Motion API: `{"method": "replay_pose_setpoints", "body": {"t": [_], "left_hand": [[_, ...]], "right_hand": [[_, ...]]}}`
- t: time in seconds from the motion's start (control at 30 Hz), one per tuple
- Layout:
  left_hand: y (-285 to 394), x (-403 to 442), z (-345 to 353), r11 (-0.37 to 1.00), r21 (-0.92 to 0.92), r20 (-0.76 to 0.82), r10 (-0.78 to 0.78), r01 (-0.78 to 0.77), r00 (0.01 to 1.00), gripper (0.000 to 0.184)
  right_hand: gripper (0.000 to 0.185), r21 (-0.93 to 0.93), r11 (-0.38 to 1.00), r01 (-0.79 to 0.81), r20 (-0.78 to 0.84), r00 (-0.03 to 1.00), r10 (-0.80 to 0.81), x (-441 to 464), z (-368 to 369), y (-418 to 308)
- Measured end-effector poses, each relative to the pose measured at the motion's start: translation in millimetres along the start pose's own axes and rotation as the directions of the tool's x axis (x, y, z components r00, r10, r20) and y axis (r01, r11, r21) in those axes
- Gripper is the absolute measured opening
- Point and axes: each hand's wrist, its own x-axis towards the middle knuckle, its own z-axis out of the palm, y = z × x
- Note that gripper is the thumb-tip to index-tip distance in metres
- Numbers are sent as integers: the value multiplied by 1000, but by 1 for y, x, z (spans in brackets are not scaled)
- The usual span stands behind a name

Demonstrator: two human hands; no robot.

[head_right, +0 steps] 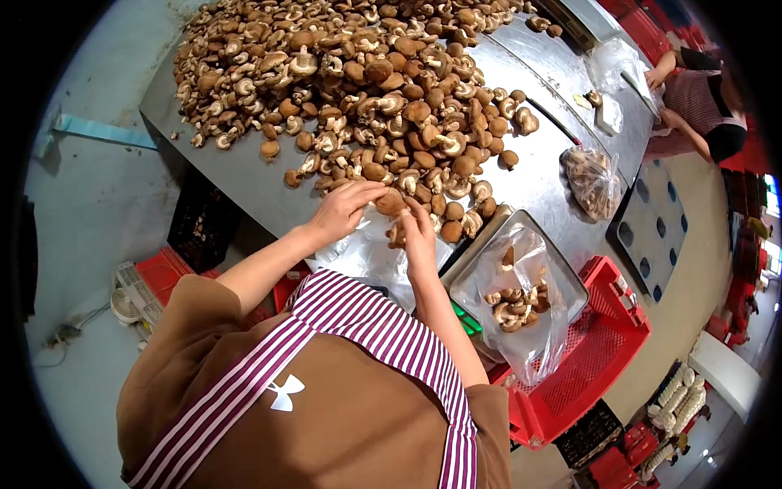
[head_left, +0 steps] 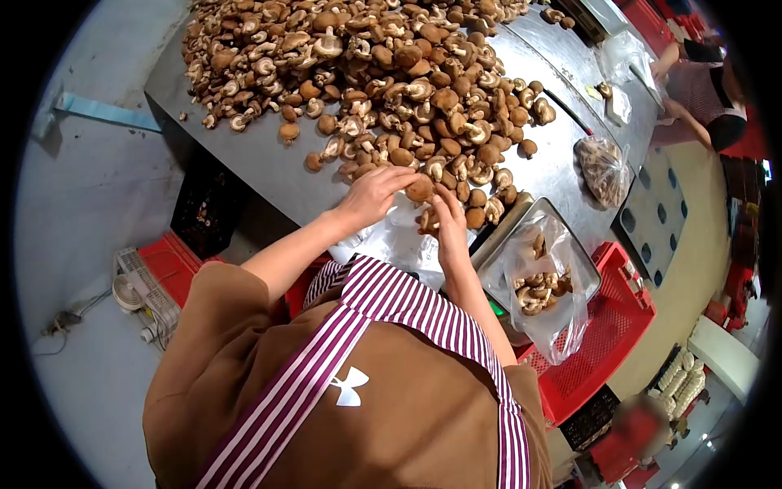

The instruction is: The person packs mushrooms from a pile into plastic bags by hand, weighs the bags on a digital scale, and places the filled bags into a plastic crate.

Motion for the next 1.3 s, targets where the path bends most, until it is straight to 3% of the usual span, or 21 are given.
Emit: {"method": "replay_pose_setpoints", "body": {"t": [0.1,0.13,0.17,0.23,0.37,0.43,0.47,0.57,0.6,0.63,0.7,0.77,0.8,0.93,1.1,1.23,1.3], "left_hand": [[-27,14,-5,992,124,-66,-10,18,998,38],[-36,24,-11,989,131,-180,-38,63,983,31],[-45,36,-13,976,39,-183,-204,215,962,29],[-65,56,-18,951,115,-271,-246,285,930,31],[-85,103,-27,958,162,-397,-156,236,905,47],[-80,127,-22,953,145,-365,-199,266,910,55],[-81,139,-10,935,77,-281,-312,346,907,60],[-80,139,16,924,225,-164,-277,309,947,66],[-77,135,22,935,42,-136,-344,352,929,63],[-40,135,7,852,4,45,-523,524,851,52],[-25,122,15,935,112,207,-352,335,913,47],[-26,93,39,960,269,62,-95,75,994,49],[-16,86,36,960,280,101,-21,-8,995,50],[-5,52,31,957,282,86,52,-74,995,61],[-4,20,15,977,200,82,57,-72,995,54],[-11,1,-1,985,169,-12,22,-20,1000,44],[-13,-7,-11,987,99,-50,-122,126,991,36]], "right_hand": [[41,-30,998,50,-129,990,-53,0,-17,10],[39,-39,999,22,-113,993,-27,0,-24,11],[39,-39,999,19,-120,993,-24,0,-27,14],[38,8,997,71,-207,976,-68,-10,-21,3],[33,40,998,46,-209,977,-37,-6,-37,23],[30,68,997,28,-206,978,-13,-12,-33,22],[30,81,997,10,-209,978,7,-13,-30,23],[29,84,996,7,-210,978,11,-11,-31,33],[30,81,997,14,-171,985,0,-10,-33,36],[30,78,997,22,-130,991,-11,-10,-33,37],[31,96,995,26,-120,993,-15,-14,-29,30],[32,14,999,-34,-117,992,35,-13,-32,34],[32,3,999,-35,-127,991,35,-14,-32,33],[32,-20,999,28,-135,990,-30,-10,-40,41],[31,-27,998,57,-155,986,-61,-11,-53,51],[32,26,999,29,-138,990,-25,-21,-55,56],[32,54,998,17,-130,991,-10,-26,-54,56]]}}
